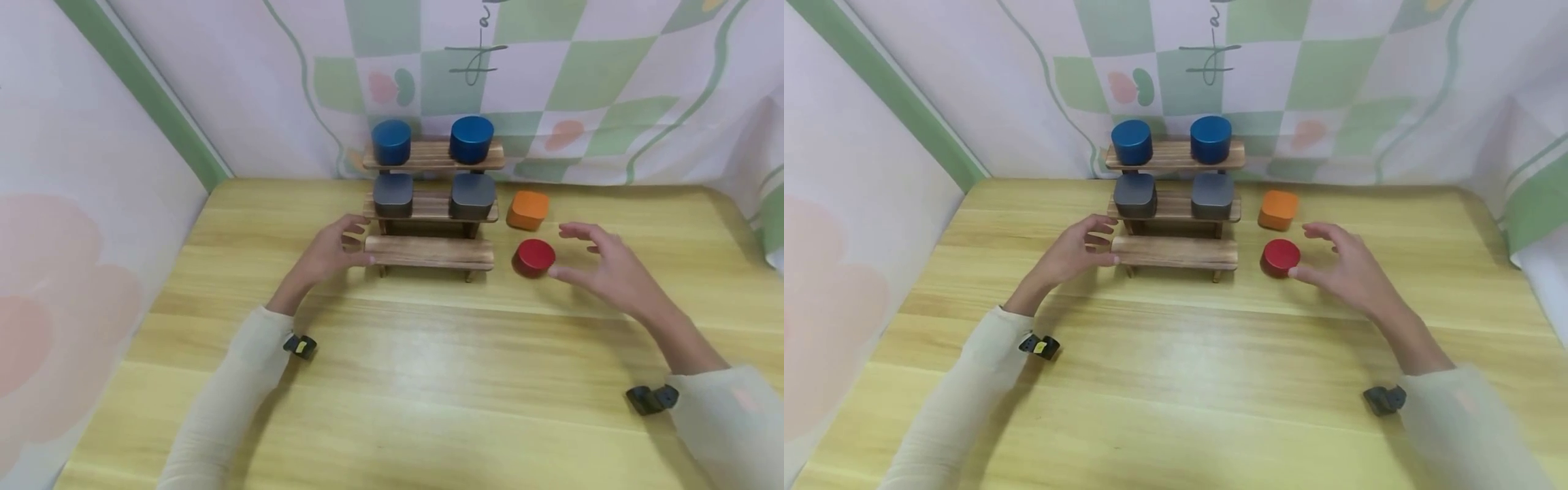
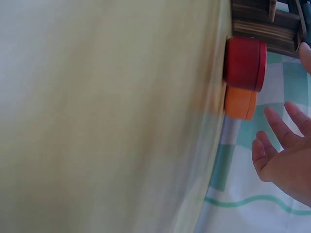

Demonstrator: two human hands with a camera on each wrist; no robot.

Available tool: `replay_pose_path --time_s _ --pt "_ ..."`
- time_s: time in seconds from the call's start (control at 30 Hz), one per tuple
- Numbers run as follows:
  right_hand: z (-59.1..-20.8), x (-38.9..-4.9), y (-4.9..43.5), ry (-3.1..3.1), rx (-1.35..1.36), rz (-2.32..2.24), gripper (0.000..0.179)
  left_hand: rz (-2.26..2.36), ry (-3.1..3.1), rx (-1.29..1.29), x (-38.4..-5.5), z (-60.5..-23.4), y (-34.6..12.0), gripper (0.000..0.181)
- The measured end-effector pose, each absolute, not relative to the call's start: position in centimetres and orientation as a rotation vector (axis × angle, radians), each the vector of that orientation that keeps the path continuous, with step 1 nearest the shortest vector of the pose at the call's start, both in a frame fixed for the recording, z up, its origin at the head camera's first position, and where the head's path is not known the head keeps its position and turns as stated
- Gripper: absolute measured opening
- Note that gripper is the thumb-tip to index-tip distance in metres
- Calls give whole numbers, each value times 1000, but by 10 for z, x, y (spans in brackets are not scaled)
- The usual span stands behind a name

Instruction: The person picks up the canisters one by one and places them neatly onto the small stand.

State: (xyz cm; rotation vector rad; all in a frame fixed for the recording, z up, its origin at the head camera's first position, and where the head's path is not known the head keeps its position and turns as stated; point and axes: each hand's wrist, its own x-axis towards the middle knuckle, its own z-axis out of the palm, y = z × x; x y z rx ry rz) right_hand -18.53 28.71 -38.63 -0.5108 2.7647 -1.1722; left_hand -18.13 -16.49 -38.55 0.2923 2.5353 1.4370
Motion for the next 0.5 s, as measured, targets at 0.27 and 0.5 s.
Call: replay_pose_path --time_s 0.27,0.5 --pt "-392 -184 304 2725 -518 -1171 80 1430 2557 301 -183 -394 -166 66" --pt "-392 -198 325 2729 -424 -1140 77 1376 2552 322 -181 -393 -165 61"
